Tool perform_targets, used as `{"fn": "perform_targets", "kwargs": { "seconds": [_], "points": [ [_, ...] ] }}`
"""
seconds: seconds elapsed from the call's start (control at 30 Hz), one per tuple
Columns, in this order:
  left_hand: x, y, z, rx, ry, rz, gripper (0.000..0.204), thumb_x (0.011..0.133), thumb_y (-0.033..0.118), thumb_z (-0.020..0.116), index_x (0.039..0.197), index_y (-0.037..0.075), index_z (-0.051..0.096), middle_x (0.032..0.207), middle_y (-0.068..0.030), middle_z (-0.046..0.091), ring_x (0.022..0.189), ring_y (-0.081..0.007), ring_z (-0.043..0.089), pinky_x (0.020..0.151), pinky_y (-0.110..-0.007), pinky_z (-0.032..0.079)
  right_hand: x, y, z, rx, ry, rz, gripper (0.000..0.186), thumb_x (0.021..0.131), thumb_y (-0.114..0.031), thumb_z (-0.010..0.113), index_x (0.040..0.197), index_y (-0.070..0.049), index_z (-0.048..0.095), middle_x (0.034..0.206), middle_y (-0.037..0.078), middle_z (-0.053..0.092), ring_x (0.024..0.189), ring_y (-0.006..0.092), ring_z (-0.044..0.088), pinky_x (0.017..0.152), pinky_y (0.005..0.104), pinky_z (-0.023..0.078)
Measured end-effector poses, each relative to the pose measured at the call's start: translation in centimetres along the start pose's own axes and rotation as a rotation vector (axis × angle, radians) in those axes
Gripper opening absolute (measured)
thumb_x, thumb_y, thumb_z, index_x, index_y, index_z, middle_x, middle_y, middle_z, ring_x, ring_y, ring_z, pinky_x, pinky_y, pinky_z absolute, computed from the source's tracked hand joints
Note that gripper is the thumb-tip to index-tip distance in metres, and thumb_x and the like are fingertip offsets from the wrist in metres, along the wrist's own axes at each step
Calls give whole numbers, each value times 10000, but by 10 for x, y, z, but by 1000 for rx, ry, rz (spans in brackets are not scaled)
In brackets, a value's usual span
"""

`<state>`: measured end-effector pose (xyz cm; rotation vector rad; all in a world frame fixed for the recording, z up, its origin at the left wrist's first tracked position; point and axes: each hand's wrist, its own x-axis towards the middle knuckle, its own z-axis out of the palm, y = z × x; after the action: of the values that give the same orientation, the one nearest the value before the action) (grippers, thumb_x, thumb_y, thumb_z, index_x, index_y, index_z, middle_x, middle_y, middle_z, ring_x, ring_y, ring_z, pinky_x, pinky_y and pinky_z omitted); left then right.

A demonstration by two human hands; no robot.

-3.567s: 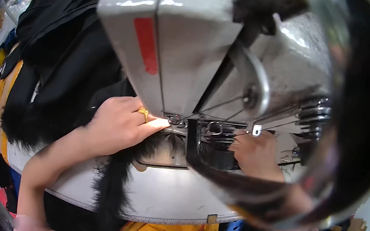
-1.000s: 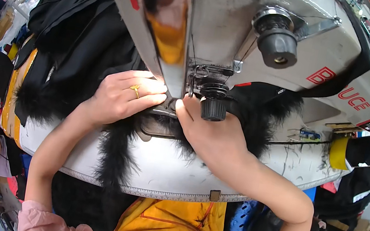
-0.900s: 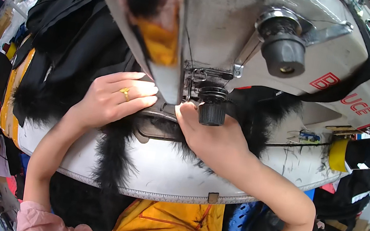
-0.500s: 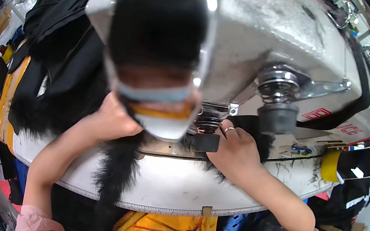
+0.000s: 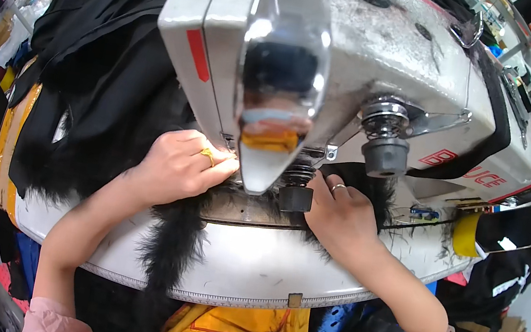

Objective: Sewing faux fur trim onto black fabric using an industrial sewing machine.

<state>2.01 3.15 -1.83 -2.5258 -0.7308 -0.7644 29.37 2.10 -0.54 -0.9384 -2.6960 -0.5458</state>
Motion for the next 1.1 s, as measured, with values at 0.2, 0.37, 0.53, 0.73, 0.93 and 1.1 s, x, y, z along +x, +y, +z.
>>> {"fn": "perform_targets", "kwargs": {
  "seconds": [0.2,0.37,0.53,0.73,0.93,1.1],
  "points": [
    [-6,2,0,-6,-89,-27,166,704,116,634,862,73,608,662,14,549,678,-133,575,625,-262,461,-12,-1,17,118,10,139,293,707,-93,628,977,-6,558,740,58,532,588,202,576,556,298,504],
    [-3,1,3,34,-5,20,162,717,124,621,866,63,605,706,-5,576,713,-138,585,639,-260,461,-8,-3,19,127,66,150,295,738,-126,648,985,5,553,736,65,551,609,212,598,553,303,503],
    [14,46,-31,239,-377,-160,300,789,155,555,1035,-6,614,877,-112,635,956,-264,620,826,-339,477,-7,-8,17,89,40,237,288,754,-174,673,951,6,566,718,70,565,613,221,615,547,315,512],
    [-5,63,-49,182,-269,-324,261,793,130,561,1024,18,606,980,-110,619,1033,-244,591,995,-432,423,1,-2,14,246,-121,372,412,812,-59,574,1162,-251,677,1055,46,633,967,227,635,821,315,507],
    [-31,-43,-15,-251,-161,-69,181,800,77,563,961,122,633,1023,9,636,1038,-157,599,1042,-383,387,2,-29,-24,150,-199,303,641,761,51,487,1337,-227,531,1087,71,581,755,267,631,660,368,518],
    [-14,-11,-22,-408,-183,89,229,830,115,538,1025,108,659,1125,3,650,1115,-165,583,1017,-320,401,-30,-84,-87,49,-450,235,585,707,-14,589,1283,-110,555,1053,71,551,825,243,608,668,331,519]
  ]
}}
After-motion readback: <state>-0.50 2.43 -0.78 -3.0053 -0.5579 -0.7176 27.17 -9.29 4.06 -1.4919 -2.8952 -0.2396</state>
